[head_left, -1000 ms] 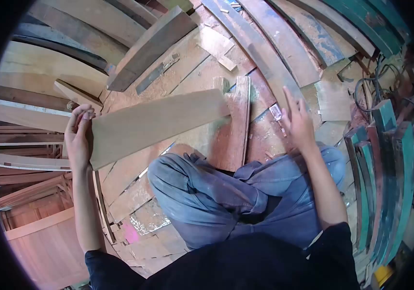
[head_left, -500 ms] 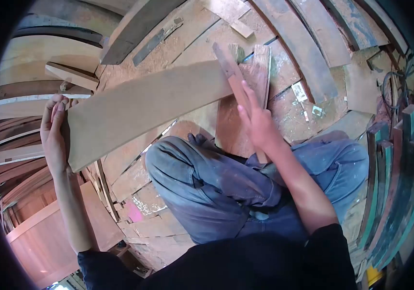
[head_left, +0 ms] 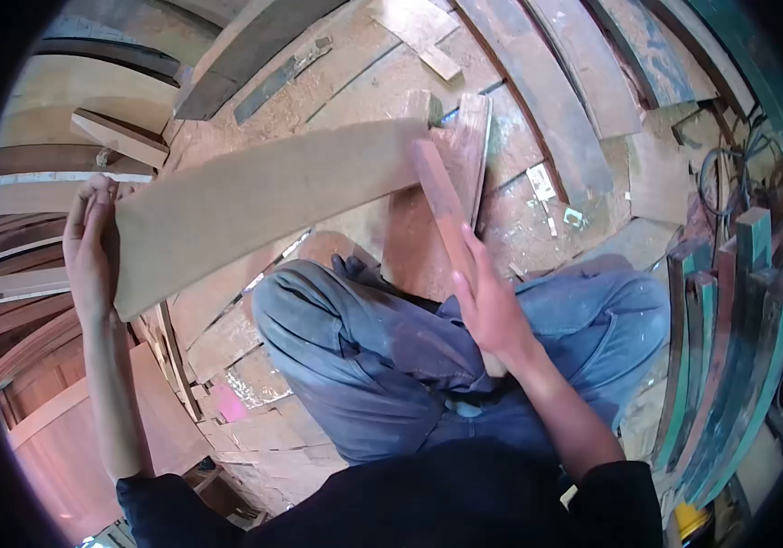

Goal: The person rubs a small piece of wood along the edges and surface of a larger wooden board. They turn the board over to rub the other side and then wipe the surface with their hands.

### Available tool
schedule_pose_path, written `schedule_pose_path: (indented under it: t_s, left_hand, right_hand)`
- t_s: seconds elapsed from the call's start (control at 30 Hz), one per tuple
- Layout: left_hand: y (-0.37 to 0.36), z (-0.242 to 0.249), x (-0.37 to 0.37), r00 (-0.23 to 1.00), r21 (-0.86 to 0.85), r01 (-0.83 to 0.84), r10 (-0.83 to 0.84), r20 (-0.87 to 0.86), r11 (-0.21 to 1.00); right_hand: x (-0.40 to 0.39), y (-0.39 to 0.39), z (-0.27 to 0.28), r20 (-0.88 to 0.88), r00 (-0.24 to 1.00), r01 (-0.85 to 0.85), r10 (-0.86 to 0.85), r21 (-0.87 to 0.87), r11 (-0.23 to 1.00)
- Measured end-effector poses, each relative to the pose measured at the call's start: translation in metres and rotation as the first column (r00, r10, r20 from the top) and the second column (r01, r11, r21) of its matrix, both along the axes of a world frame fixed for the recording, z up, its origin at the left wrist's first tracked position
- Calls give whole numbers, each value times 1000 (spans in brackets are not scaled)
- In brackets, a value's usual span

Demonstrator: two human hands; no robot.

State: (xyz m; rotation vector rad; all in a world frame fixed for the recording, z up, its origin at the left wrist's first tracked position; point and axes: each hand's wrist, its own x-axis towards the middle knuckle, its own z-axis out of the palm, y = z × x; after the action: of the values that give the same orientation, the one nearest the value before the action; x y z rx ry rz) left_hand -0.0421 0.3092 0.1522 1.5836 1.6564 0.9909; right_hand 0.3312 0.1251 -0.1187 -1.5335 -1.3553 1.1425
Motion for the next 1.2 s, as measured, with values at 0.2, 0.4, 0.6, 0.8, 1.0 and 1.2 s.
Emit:
schedule_pose_path:
  t_s: [0.2, 0.4, 0.6, 0.8, 1.0, 1.2]
  left_hand:
    - [0, 4, 17, 997, -59, 5, 0, 82, 998]
    - [9, -7, -13, 997, -62, 40, -36, 75, 997]
    - [1, -24, -23, 993, -15, 116, -116, -12, 993]
    - [-4, -25, -9, 999, -36, -25, 24, -41, 999]
    - [-15, -43, -32, 1000, -32, 2, -1, 15, 999]
    - [-20, -38, -10, 998, 11, -6, 5, 63, 1000]
  right_hand:
    - [2, 58, 1, -5, 995, -92, 96, -333, 938]
    - [3, 17, -16, 1, 1000, 8, -8, 28, 1000]
    - [1, 18, -13, 52, 999, -9, 6, 57, 998]
    - [1, 36, 2, 33, 997, -53, 63, -256, 965]
    - [-11, 45, 29, -697, 705, -299, 133, -121, 946]
    - [4, 20, -6, -968, -51, -593, -245, -169, 787]
